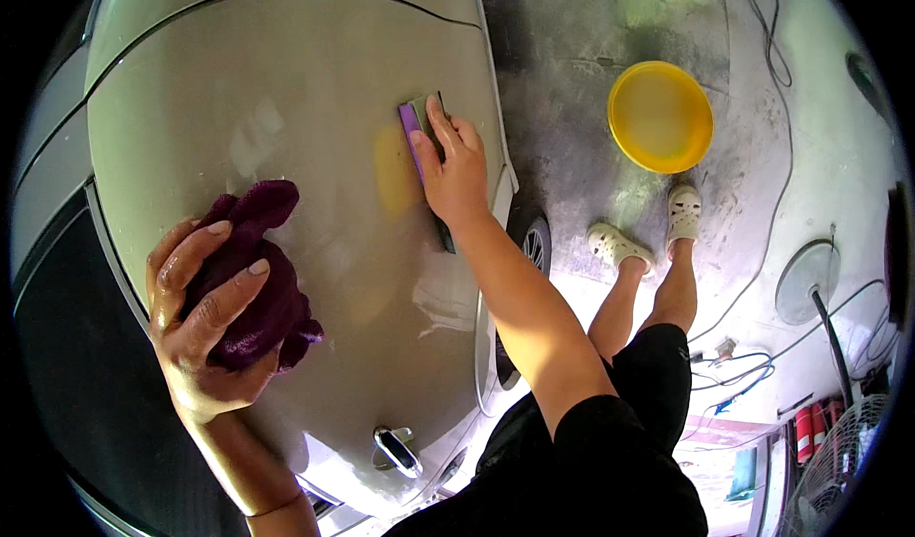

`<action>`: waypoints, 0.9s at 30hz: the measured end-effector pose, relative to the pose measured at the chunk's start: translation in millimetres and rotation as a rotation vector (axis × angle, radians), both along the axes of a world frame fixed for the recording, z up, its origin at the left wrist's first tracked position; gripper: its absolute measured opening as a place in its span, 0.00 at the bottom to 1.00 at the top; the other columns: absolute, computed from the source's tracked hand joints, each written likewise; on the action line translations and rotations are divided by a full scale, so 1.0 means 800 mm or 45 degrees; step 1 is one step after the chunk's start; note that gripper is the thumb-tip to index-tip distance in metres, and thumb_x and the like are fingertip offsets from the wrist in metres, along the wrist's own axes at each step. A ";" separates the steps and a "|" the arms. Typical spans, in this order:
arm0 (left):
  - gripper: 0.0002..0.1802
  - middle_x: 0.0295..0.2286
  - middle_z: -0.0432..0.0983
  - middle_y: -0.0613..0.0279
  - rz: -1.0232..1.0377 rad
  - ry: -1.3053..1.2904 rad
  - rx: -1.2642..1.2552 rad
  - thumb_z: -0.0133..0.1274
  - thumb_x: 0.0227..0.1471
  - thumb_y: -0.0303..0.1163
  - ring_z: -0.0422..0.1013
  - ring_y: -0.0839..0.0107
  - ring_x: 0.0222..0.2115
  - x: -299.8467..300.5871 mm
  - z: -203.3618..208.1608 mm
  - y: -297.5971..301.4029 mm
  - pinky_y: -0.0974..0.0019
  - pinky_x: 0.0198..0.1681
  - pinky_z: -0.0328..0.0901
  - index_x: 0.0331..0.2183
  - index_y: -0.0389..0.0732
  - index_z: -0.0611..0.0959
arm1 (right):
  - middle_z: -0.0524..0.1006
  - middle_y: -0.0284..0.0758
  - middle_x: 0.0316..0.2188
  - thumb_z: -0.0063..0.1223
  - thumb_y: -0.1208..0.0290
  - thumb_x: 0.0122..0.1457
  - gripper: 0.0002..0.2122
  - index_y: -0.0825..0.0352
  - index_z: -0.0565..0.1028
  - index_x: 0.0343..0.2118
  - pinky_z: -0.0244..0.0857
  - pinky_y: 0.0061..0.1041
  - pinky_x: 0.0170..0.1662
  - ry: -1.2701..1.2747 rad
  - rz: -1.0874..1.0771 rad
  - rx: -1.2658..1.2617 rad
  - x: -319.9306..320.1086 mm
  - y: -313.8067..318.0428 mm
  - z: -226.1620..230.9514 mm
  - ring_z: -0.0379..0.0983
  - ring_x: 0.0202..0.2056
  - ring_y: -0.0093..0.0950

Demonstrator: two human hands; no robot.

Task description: The person uses a sanding block to rub a specific spot on the car's side panel, then wipes the area with a purple cloth. They proceed to wipe the front hood and bumper area, occasionally dipping the cloth into a yellow bucket of water.

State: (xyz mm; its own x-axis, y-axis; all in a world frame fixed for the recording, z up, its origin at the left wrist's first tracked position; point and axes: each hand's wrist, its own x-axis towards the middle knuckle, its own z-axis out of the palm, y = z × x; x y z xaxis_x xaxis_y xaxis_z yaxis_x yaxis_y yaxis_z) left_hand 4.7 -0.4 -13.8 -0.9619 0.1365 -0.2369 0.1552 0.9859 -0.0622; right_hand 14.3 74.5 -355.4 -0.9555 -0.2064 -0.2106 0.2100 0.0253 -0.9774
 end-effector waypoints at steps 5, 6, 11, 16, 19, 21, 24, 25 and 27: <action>0.42 0.51 0.78 0.59 0.030 -0.025 0.008 0.65 0.09 0.32 0.71 0.46 0.54 0.009 0.004 -0.003 0.42 0.61 0.66 0.41 0.55 0.91 | 0.74 0.47 0.45 0.58 0.64 0.65 0.23 0.62 0.73 0.62 0.66 0.41 0.52 0.032 -0.015 0.001 0.090 0.031 0.021 0.71 0.46 0.47; 0.42 0.51 0.78 0.59 0.029 -0.027 0.009 0.65 0.09 0.33 0.71 0.46 0.55 0.009 0.004 -0.003 0.42 0.61 0.66 0.41 0.56 0.91 | 0.74 0.47 0.45 0.58 0.64 0.65 0.23 0.62 0.73 0.62 0.66 0.41 0.52 0.012 -0.004 0.011 0.080 0.028 0.021 0.71 0.46 0.47; 0.42 0.52 0.78 0.60 0.023 -0.039 -0.009 0.65 0.08 0.33 0.70 0.46 0.56 0.006 0.005 0.005 0.43 0.61 0.66 0.41 0.55 0.91 | 0.74 0.47 0.45 0.58 0.64 0.65 0.24 0.63 0.73 0.62 0.66 0.40 0.52 0.076 -0.069 0.006 0.008 0.003 -0.004 0.71 0.46 0.45; 0.43 0.52 0.78 0.60 0.034 -0.032 -0.022 0.65 0.08 0.33 0.70 0.46 0.56 0.010 0.004 -0.002 0.43 0.60 0.66 0.41 0.55 0.91 | 0.73 0.47 0.46 0.60 0.63 0.63 0.25 0.62 0.73 0.62 0.65 0.40 0.53 0.055 0.021 -0.026 0.112 0.041 0.025 0.71 0.47 0.45; 0.42 0.52 0.78 0.59 0.022 -0.051 -0.033 0.65 0.09 0.33 0.70 0.46 0.55 0.005 0.008 0.002 0.43 0.60 0.66 0.42 0.55 0.90 | 0.74 0.47 0.46 0.60 0.63 0.63 0.25 0.62 0.73 0.62 0.65 0.40 0.53 0.052 -0.031 0.006 0.047 0.007 0.005 0.71 0.47 0.45; 0.42 0.52 0.78 0.58 0.007 -0.047 -0.015 0.65 0.10 0.32 0.70 0.46 0.55 0.006 0.004 0.002 0.43 0.60 0.66 0.42 0.54 0.90 | 0.74 0.47 0.46 0.61 0.63 0.63 0.24 0.63 0.74 0.62 0.66 0.40 0.53 -0.009 0.007 -0.032 0.016 0.009 0.000 0.71 0.47 0.45; 0.42 0.52 0.78 0.57 -0.015 -0.032 -0.010 0.64 0.11 0.32 0.70 0.46 0.55 0.001 0.003 0.003 0.42 0.59 0.66 0.42 0.54 0.90 | 0.74 0.47 0.46 0.61 0.63 0.63 0.24 0.63 0.74 0.62 0.66 0.40 0.53 -0.018 0.026 -0.069 0.035 0.018 0.004 0.71 0.47 0.45; 0.42 0.52 0.78 0.57 0.003 -0.053 -0.026 0.64 0.11 0.32 0.70 0.46 0.55 0.004 0.010 0.005 0.42 0.59 0.66 0.42 0.53 0.90 | 0.74 0.47 0.46 0.61 0.64 0.63 0.24 0.63 0.74 0.62 0.66 0.40 0.53 -0.007 0.041 -0.081 0.077 0.030 0.014 0.71 0.47 0.45; 0.42 0.52 0.78 0.57 -0.001 -0.060 -0.011 0.64 0.10 0.32 0.70 0.45 0.55 0.008 0.004 0.001 0.42 0.59 0.67 0.42 0.53 0.90 | 0.74 0.47 0.46 0.61 0.64 0.63 0.24 0.62 0.74 0.62 0.67 0.40 0.52 0.023 0.036 -0.050 0.098 0.041 0.017 0.72 0.47 0.44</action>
State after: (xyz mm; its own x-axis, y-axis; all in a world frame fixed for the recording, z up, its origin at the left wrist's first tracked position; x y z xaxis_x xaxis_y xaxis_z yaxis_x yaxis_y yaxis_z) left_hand 11.5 0.3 -10.5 -0.9495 0.1352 -0.2833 0.1592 0.9852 -0.0633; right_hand 92.6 107.6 -341.8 -0.9528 -0.2411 -0.1844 0.1919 -0.0076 -0.9814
